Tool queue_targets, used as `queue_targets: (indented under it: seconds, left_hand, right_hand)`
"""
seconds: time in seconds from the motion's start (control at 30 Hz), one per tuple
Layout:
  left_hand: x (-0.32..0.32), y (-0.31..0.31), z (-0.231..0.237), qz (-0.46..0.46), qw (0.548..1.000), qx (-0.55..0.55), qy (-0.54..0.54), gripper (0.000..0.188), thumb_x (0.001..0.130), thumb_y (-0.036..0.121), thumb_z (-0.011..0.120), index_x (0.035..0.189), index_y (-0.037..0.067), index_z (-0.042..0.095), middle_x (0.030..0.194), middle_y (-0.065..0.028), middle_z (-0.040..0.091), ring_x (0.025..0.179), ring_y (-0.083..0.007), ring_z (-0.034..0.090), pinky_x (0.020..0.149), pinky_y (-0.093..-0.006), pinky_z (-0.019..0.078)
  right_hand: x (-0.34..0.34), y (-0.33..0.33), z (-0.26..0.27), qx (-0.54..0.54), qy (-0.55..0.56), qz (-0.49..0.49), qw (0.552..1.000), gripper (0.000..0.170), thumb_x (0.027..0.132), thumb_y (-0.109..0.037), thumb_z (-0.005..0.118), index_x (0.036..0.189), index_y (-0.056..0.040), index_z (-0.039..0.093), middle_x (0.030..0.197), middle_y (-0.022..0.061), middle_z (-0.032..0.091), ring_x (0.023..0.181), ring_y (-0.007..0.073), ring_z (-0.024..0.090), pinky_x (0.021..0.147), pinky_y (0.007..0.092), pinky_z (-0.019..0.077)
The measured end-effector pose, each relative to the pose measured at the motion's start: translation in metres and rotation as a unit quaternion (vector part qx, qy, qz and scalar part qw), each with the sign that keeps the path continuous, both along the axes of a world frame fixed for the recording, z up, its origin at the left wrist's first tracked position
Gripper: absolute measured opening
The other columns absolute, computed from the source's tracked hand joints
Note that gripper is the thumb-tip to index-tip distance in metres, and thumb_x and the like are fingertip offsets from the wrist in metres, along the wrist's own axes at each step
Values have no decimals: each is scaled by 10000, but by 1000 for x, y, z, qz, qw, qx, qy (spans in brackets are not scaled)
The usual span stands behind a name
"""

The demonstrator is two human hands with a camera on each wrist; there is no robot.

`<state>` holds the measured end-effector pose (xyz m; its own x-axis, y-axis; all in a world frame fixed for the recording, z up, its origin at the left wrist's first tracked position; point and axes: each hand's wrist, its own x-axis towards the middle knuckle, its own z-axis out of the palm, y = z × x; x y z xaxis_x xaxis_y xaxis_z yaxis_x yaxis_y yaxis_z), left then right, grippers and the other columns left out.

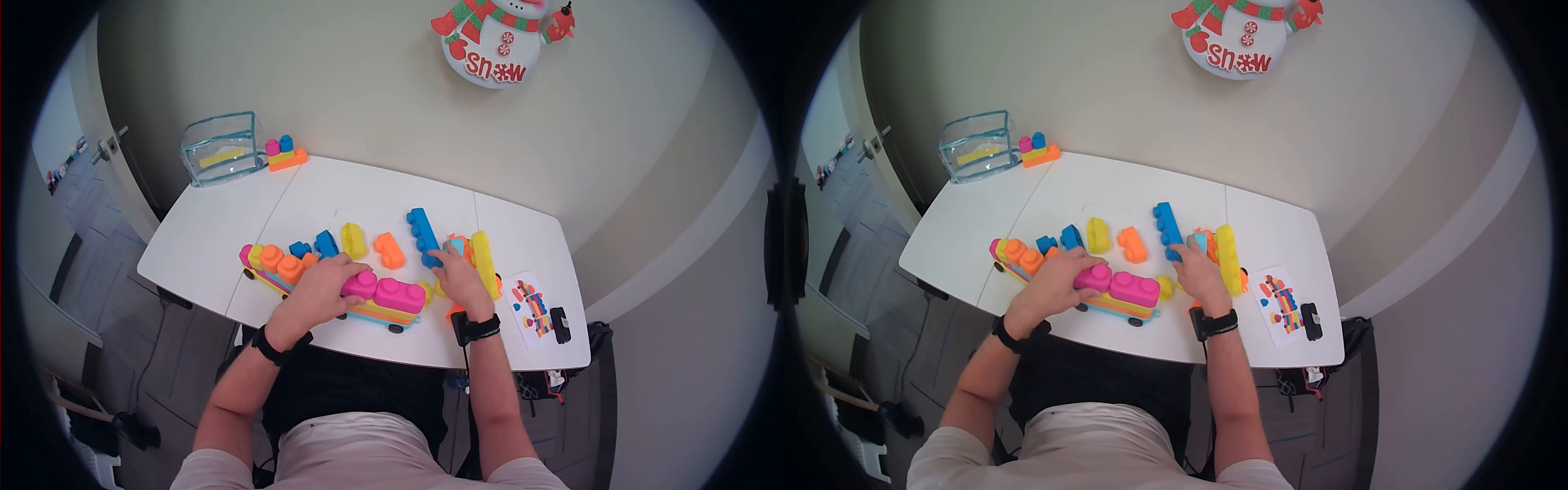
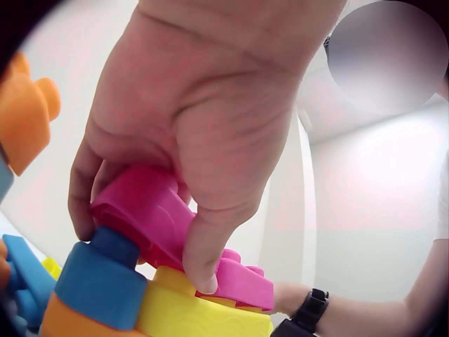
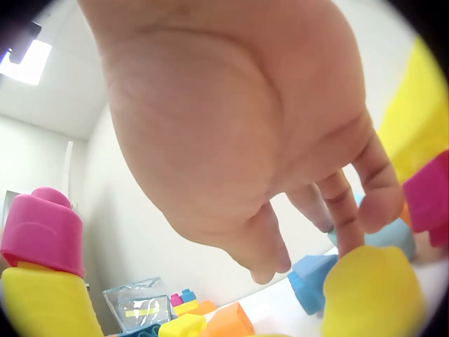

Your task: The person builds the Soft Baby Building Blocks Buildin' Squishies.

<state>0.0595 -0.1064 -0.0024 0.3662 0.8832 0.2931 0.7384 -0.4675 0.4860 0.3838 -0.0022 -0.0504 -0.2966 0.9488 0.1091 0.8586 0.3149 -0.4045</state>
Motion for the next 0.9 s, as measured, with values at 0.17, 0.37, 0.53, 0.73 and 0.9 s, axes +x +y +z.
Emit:
queue_targets:
  seconds: [0.17, 0.37, 0.53, 0.73, 0.9]
  left_hand:
    - [-3, -8, 2, 10, 1000, -7, 0, 549, 807, 164, 939, 1321, 85, 763, 1094, -168, 689, 1043, -397, 698, 898, -472, 569]
    - [-10, -9, 2, 27, 1000, -16, -1, 576, 797, 188, 948, 1333, 96, 760, 1107, -160, 700, 1048, -386, 697, 907, -471, 571]
    - [-15, -7, -1, -5, 1000, 28, -1, 528, 811, 207, 932, 1297, 96, 759, 1092, -151, 713, 1036, -384, 714, 893, -472, 578]
    - [-9, -5, -5, 17, 1000, -20, 8, 533, 811, 215, 942, 1305, 120, 768, 1079, -137, 720, 1029, -373, 725, 875, -472, 585]
    - [-5, -9, -10, 42, 998, -6, 40, 576, 786, 245, 962, 1319, 144, 768, 1057, -126, 711, 1034, -352, 716, 878, -464, 575]
  right_hand:
    - [-7, 1, 3, -49, -67, -44, 996, 449, 1053, -239, 722, 1498, -203, 675, 1743, 267, 409, 1468, 438, 584, 1153, 528, 552]
    - [-4, 13, -4, -40, -52, -8, 998, 467, 1028, -281, 750, 1485, -206, 694, 1699, 277, 467, 1519, 404, 532, 1189, 506, 519]
    - [6, 20, -21, -59, -69, 41, 995, 436, 1026, -296, 749, 1453, -212, 720, 1515, 217, 617, 1398, 400, 605, 1153, 504, 517]
    - [6, 27, -30, -10, 23, 68, 997, 394, 998, -277, 785, 1366, -146, 736, 1297, 166, 666, 1308, 378, 616, 1093, 481, 511]
    - [-21, -5, 27, 103, 85, 18, 991, 473, 902, -133, 877, 1340, -93, 702, 1237, 186, 649, 1236, 385, 604, 1032, 505, 501]
